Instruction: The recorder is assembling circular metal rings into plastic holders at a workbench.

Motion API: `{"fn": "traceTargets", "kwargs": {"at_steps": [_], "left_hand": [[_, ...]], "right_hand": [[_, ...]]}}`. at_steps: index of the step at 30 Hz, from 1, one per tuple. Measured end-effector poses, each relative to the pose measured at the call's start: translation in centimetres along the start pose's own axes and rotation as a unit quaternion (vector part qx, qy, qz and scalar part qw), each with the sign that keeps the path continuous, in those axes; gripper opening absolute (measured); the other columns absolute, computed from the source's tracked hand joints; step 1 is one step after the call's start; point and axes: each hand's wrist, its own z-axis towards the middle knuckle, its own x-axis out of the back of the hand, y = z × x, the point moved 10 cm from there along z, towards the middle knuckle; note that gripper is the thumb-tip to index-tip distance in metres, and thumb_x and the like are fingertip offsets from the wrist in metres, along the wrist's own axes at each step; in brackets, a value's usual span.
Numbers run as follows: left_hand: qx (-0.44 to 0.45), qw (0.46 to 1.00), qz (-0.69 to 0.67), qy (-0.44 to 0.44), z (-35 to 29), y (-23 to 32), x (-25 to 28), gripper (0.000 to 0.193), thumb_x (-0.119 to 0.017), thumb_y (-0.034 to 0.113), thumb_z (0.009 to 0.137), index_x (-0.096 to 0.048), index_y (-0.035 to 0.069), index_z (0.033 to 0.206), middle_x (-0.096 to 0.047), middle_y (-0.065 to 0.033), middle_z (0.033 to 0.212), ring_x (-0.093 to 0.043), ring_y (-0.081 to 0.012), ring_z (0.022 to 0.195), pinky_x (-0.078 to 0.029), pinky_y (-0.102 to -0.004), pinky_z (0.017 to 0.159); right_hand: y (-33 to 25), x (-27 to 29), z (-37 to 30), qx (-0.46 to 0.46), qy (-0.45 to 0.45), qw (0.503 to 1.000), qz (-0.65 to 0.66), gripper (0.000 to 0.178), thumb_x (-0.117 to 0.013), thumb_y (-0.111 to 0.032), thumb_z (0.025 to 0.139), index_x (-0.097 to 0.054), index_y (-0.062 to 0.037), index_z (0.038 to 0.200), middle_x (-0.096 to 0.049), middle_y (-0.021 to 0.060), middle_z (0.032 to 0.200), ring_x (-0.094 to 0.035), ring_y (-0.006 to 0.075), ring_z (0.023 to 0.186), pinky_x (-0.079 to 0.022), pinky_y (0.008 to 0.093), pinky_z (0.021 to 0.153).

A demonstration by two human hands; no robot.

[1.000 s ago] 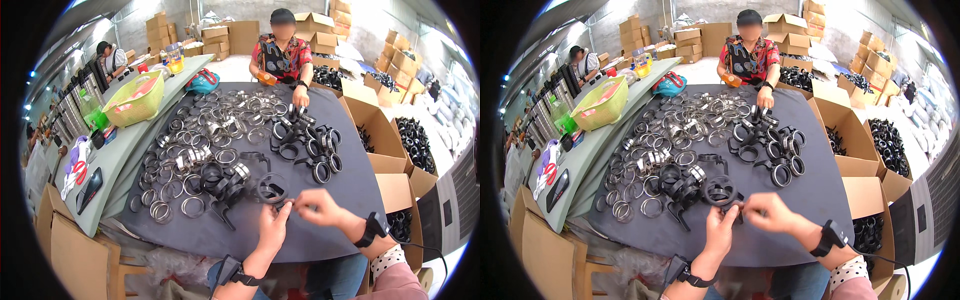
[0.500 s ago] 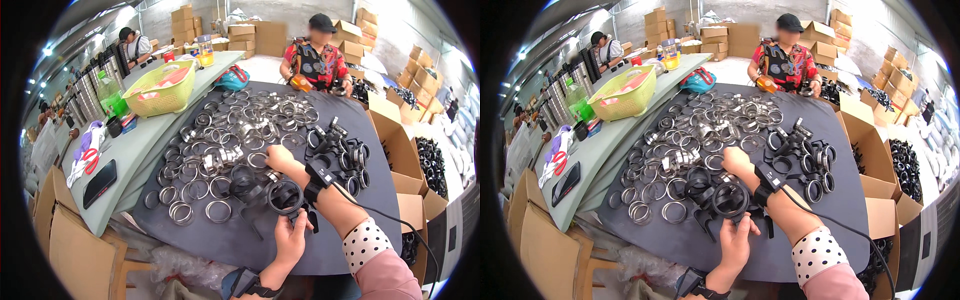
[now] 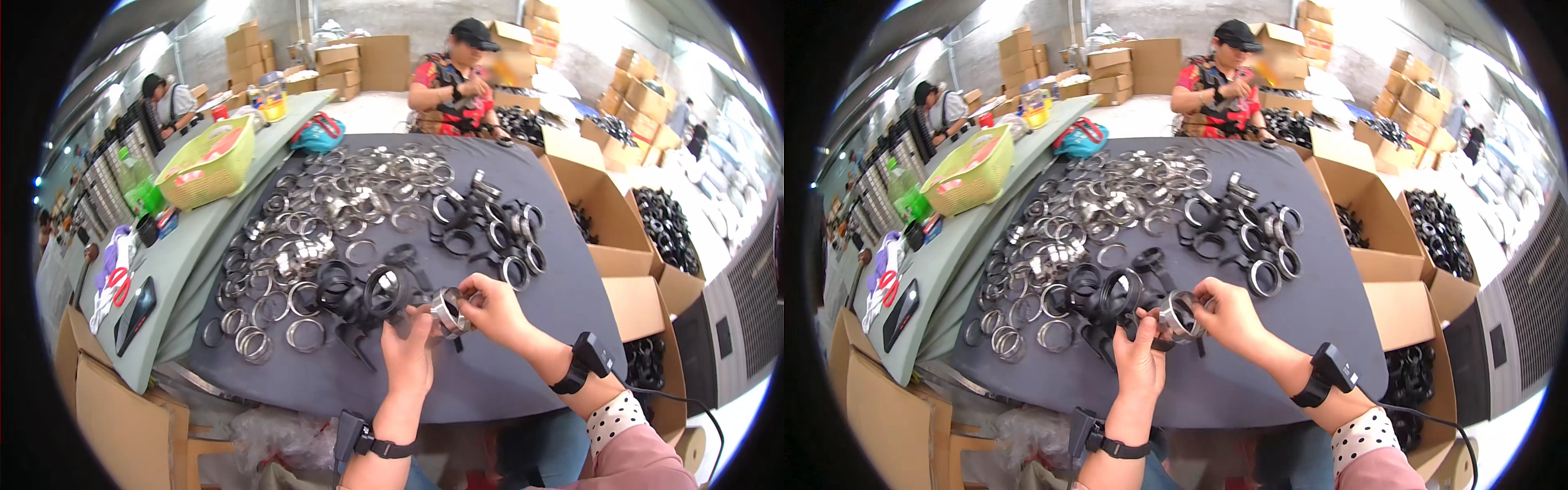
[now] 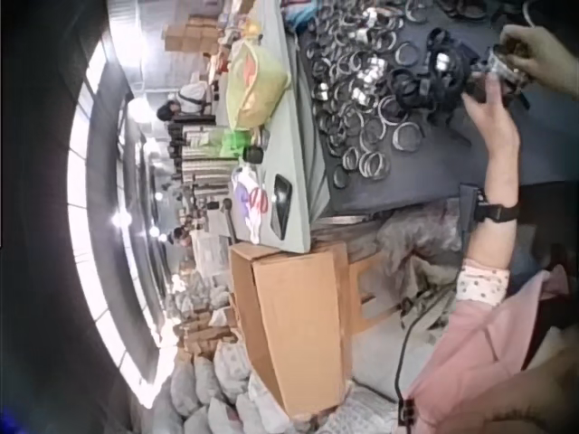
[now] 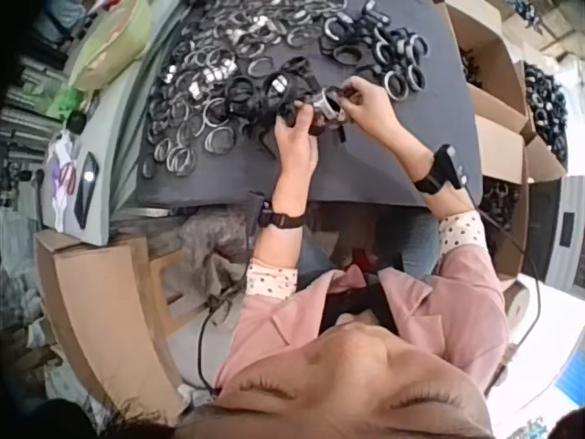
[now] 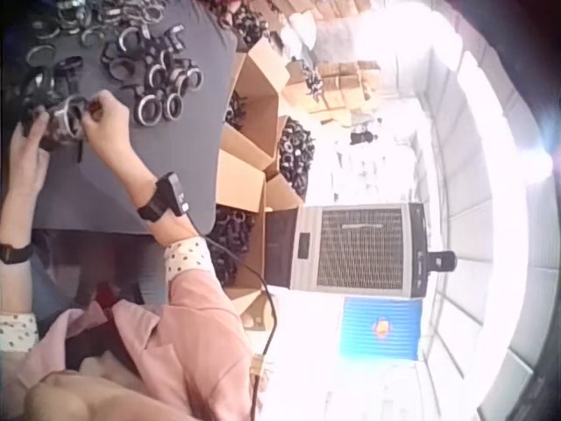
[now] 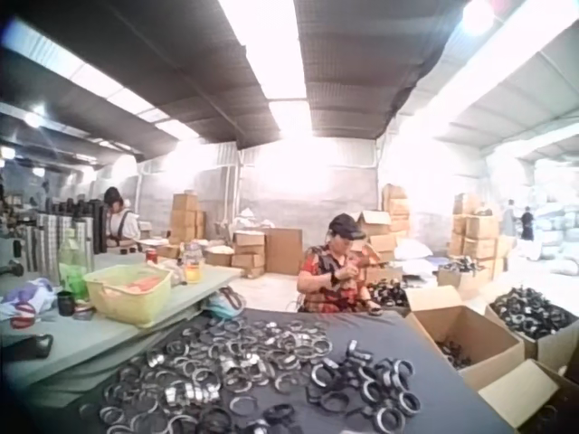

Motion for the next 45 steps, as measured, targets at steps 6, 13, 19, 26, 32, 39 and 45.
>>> {"fn": "traceTargets", "kwargs": {"at_steps": [6, 13, 19, 26, 32, 39, 45], "left_hand": [[0.119, 0.975, 0.149, -0.118, -2.9, -5.0, -4.2, 0.032, -0.073, -0.002, 0.078, -0.051, 0.004, 0.101, -0.058, -0.0038, 0.086, -0.061, -0.0156, 0.076, -0.051, -0.0301, 0.073], [0.131, 0.976, 0.14, -0.105, -3.3, -6.9, -3.2, 0.032, -0.072, -0.003, 0.078, -0.052, 0.005, 0.101, -0.058, -0.0039, 0.085, -0.062, -0.0171, 0.075, -0.052, -0.0318, 0.071], [0.191, 0.973, 0.109, -0.071, -2.4, -6.9, -1.8, 0.029, -0.07, -0.003, 0.08, -0.052, 0.007, 0.1, -0.06, -0.0064, 0.083, -0.062, -0.0186, 0.071, -0.053, -0.0324, 0.067], [0.062, 0.843, 0.52, -0.124, -0.3, -3.6, 0.0, 0.028, -0.071, 0.0, 0.078, -0.05, 0.001, 0.097, -0.061, -0.0074, 0.08, -0.065, -0.016, 0.067, -0.054, -0.0287, 0.057], [-0.176, 0.693, 0.695, -0.078, -1.1, 1.2, -2.0, 0.041, -0.073, 0.0, 0.071, -0.055, -0.005, 0.107, -0.065, -0.0185, 0.089, -0.063, -0.0397, 0.088, -0.048, -0.0433, 0.079], [-0.091, 0.779, 0.608, -0.127, -2.7, -0.6, -4.1, 0.027, -0.076, 0.008, 0.074, -0.058, -0.001, 0.091, -0.062, -0.0051, 0.075, -0.057, -0.011, 0.066, -0.048, -0.0272, 0.062], [0.043, 0.734, 0.616, -0.282, -4.8, -6.5, -4.7, 0.03, -0.077, 0.018, 0.075, -0.063, -0.001, 0.092, -0.064, -0.0054, 0.081, -0.057, -0.011, 0.071, -0.048, -0.0286, 0.067]], "right_hand": [[6.5, 2.5, -5.5, -0.139, -0.006, 0.975, 0.174, 0.02, -0.062, -0.003, 0.084, -0.057, 0.003, 0.102, -0.063, 0.0087, 0.081, -0.06, 0.012, 0.058, -0.05, 0.0264, 0.051], [5.7, 2.8, -10.4, 0.0, 0.026, 0.974, 0.223, 0.024, -0.067, -0.011, 0.087, -0.058, -0.0006, 0.106, -0.063, 0.0043, 0.091, -0.059, 0.0117, 0.074, -0.049, 0.0265, 0.069], [10.0, 5.4, -10.6, -0.125, 0.076, 0.851, 0.505, 0.014, -0.057, -0.015, 0.093, -0.057, -0.0019, 0.099, -0.061, 0.0053, 0.082, -0.057, 0.0139, 0.072, -0.044, 0.0257, 0.064], [10.4, 7.1, -12.2, -0.159, 0.046, 0.741, 0.65, 0.02, -0.054, -0.018, 0.095, -0.049, -0.0057, 0.11, -0.051, 0.0027, 0.078, -0.052, 0.0162, 0.076, -0.04, 0.0266, 0.06], [12.4, 7.5, -13.2, -0.17, 0.065, 0.832, 0.523, 0.02, -0.054, -0.016, 0.096, -0.053, -0.0021, 0.109, -0.056, 0.0042, 0.081, -0.056, 0.0141, 0.073, -0.044, 0.0262, 0.06], [8.8, 9.3, -14.5, -0.016, 0.067, 0.998, -0.013, 0.01, -0.062, -0.006, 0.084, -0.061, -0.0032, 0.093, -0.061, 0.0083, 0.085, -0.059, 0.0192, 0.075, -0.05, 0.0337, 0.069], [6.8, 7.2, -17.4, 0.191, -0.097, 0.947, -0.238, 0.02, -0.061, -0.001, 0.067, -0.061, -0.0029, 0.087, -0.058, 0.0098, 0.085, -0.055, 0.0312, 0.099, -0.049, 0.039, 0.084]]}}
